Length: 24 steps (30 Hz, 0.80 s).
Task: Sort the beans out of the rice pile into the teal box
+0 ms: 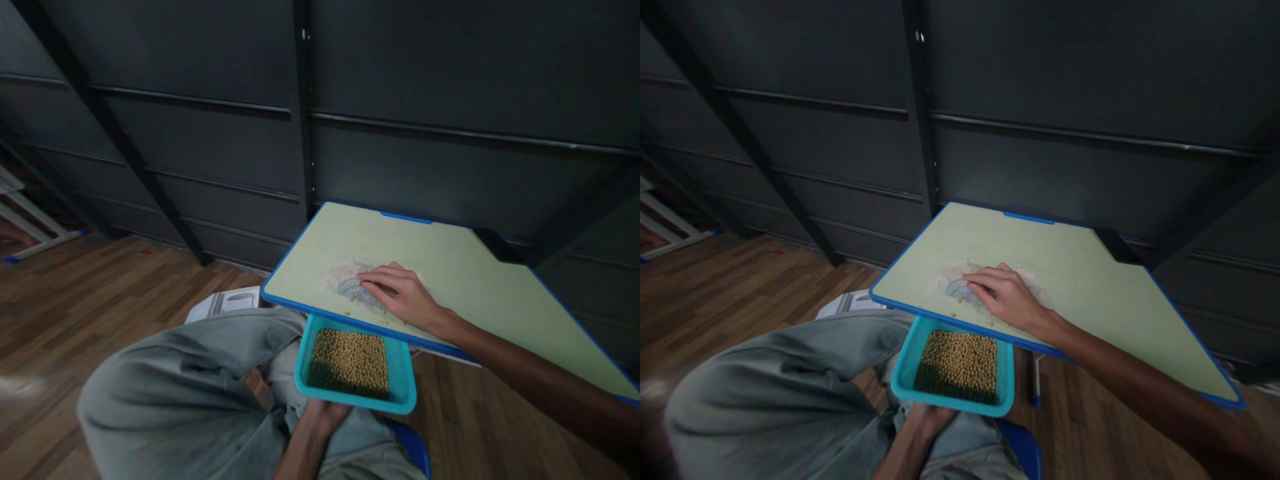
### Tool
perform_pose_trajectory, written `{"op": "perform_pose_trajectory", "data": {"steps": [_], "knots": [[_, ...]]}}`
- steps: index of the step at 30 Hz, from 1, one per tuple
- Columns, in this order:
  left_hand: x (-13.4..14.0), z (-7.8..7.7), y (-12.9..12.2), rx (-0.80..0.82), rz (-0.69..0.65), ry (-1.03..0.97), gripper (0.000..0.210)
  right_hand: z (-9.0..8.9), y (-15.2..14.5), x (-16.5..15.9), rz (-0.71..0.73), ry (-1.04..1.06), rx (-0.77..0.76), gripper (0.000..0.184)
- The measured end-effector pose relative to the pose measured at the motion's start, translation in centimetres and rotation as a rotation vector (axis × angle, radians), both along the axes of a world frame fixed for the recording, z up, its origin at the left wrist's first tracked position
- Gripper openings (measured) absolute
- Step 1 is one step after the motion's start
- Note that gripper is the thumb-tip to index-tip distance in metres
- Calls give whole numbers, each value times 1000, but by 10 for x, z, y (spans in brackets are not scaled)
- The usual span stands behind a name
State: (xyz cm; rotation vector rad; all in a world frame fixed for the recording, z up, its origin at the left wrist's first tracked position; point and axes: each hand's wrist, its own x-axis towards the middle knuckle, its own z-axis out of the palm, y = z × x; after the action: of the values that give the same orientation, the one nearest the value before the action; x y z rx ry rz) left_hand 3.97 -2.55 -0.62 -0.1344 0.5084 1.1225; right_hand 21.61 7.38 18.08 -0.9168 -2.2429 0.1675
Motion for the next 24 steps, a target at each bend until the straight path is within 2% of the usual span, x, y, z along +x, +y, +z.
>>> {"op": "perform_pose_trajectory", "data": {"steps": [6, 16, 21, 24], "knots": [[-2, 2, -2, 46, -9, -11, 28, 1, -4, -4, 37, 26, 7, 24], [-4, -13, 0, 73, -52, -36, 33, 1, -12, -6, 89, -19, 4, 25], [-2, -9, 0, 137, -13, -64, 34, 0, -14, -7, 122, 12, 13, 25], [-1, -3, 0, 105, -18, -24, 33, 0, -15, -7, 147, 14, 7, 26]]}}
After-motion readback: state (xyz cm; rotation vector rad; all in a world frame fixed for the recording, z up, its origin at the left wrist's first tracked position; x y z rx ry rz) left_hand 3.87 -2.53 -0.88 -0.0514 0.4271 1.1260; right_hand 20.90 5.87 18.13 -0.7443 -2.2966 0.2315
